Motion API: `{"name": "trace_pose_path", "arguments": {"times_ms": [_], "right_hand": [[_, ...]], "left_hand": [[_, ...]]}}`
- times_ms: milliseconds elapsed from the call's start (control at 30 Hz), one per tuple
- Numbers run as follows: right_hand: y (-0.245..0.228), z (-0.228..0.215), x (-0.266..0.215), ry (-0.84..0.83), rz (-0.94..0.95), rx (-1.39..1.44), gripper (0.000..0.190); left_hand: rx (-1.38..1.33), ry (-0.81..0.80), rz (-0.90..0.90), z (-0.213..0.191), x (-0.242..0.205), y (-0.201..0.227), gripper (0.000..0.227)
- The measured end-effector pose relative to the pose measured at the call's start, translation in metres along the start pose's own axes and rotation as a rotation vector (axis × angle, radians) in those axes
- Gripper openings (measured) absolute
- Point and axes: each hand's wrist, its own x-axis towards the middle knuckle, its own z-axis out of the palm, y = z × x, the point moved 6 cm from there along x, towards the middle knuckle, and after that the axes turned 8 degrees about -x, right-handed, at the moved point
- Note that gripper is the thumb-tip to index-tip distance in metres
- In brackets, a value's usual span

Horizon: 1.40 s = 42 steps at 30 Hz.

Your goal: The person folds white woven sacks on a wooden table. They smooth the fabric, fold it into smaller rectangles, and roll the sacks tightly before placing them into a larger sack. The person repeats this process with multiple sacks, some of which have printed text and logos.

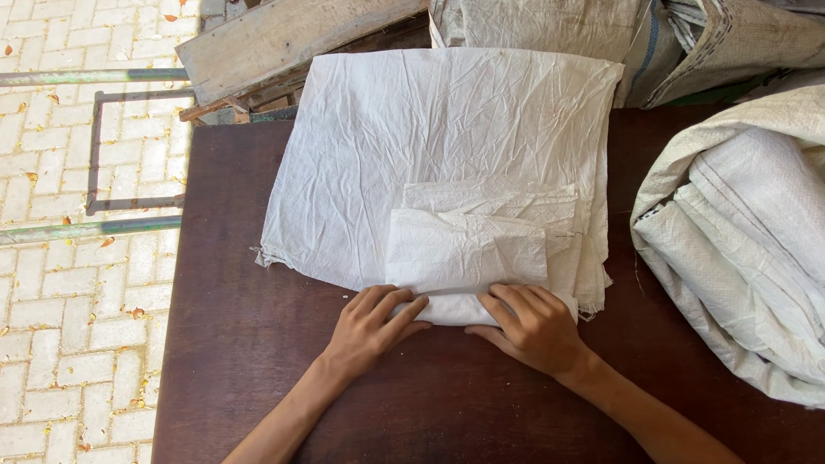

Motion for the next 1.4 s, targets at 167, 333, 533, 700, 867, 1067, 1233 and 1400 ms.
{"name": "trace_pose_path", "arguments": {"times_ms": [167,333,533,700,867,1067,1233,1400], "right_hand": [[-0.006,0.007,0.0,0.062,0.085,-0.026,0.038],[0.002,0.01,0.006,0.05,0.044,-0.035,0.036],[0.011,0.011,0.007,0.022,0.052,0.105,0.048],[0.002,-0.012,0.014,0.114,0.053,-0.143,0.052],[0.016,0.023,0.0,0.113,0.001,-0.094,0.043],[0.026,0.024,0.005,0.09,-0.013,0.007,0.038],[0.028,0.01,0.016,0.041,0.044,0.063,0.042],[0.016,-0.015,0.014,0.255,-0.023,-0.188,0.052]], "left_hand": [[0.044,-0.029,0.0,-0.006,0.013,0.008,0.051],[0.166,-0.163,0.017,0.015,-0.005,-0.003,0.058],[0.176,-0.178,-0.02,0.021,-0.005,-0.009,0.057],[-0.102,-0.107,-0.215,0.013,0.011,-0.019,0.038],[-0.07,-0.14,-0.217,0.013,0.01,-0.015,0.044],[0.337,-0.126,-0.044,0.022,0.019,0.005,0.058],[0.332,-0.188,-0.069,0.027,0.03,-0.003,0.052],[0.168,-0.256,-0.15,0.02,0.056,-0.018,0.054]]}}
